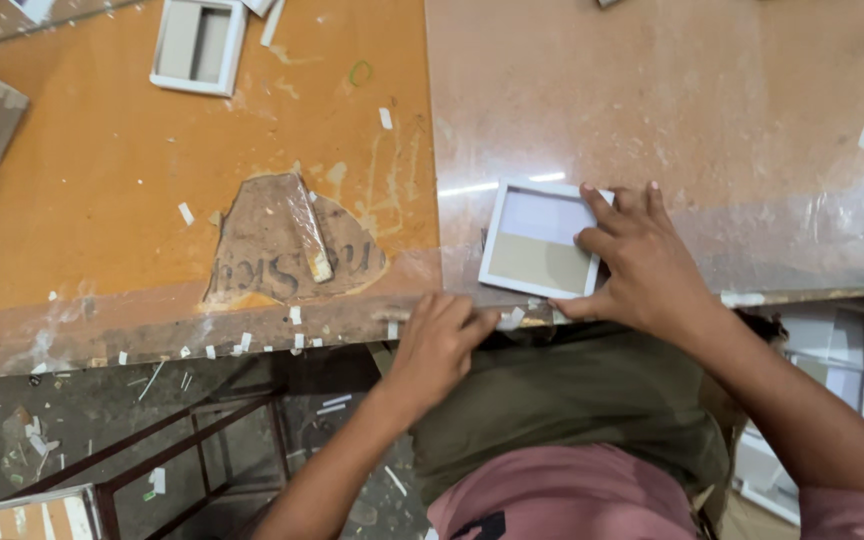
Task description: The person repeatedly assembles small white picture frames by inserting a backing sheet into the frame and pressing the edges to secure it. The person handles frames one at a time, flips them, and places completed units on the table.
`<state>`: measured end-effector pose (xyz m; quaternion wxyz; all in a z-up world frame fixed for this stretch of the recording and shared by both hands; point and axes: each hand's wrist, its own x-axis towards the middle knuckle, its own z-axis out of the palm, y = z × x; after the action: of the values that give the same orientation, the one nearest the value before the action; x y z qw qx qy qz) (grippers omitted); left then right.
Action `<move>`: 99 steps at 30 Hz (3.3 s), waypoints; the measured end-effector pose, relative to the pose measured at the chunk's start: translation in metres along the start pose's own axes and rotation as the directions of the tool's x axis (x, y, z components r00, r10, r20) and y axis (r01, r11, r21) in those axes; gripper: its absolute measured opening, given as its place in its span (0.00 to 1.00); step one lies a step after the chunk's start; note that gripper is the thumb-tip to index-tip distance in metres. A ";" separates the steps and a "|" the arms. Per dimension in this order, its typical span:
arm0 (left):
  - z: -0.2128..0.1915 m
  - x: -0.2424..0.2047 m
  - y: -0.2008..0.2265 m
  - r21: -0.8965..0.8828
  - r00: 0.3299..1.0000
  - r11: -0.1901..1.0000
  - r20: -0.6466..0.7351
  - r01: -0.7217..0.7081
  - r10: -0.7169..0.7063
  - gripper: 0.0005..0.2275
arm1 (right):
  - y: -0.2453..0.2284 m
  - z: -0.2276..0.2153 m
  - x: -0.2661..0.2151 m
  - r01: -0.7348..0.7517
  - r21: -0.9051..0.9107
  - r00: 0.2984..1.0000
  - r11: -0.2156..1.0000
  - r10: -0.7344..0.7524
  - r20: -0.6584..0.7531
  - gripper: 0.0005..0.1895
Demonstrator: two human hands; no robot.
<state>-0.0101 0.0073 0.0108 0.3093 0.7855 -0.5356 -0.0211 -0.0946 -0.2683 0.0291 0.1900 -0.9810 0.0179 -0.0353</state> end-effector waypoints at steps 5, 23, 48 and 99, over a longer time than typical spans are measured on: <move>-0.022 0.003 0.016 -0.169 0.919 0.972 -0.331 0.165 -0.214 0.17 | -0.002 0.006 -0.011 0.051 0.124 0.990 0.991 -0.033 -0.138 0.32; -0.039 0.110 0.036 0.020 0.975 0.978 -0.090 0.207 -0.204 0.20 | -0.022 0.058 -0.016 -0.095 0.994 0.881 0.058 0.469 0.057 0.36; -0.033 0.088 0.042 -0.321 0.988 0.946 -0.125 0.045 -0.089 0.19 | -0.022 0.019 -0.005 0.038 0.875 0.997 0.483 0.045 -0.069 0.53; -0.040 0.095 0.036 -0.403 0.971 0.915 -0.202 0.036 -0.127 0.18 | -0.018 0.037 -0.014 0.119 0.908 0.991 0.401 0.012 -0.135 0.26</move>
<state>0.0153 -0.0642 0.0898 0.5190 0.7258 -0.4484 -0.0532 -0.1056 -0.2367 0.0007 0.6923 -0.7136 -0.0242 -0.1041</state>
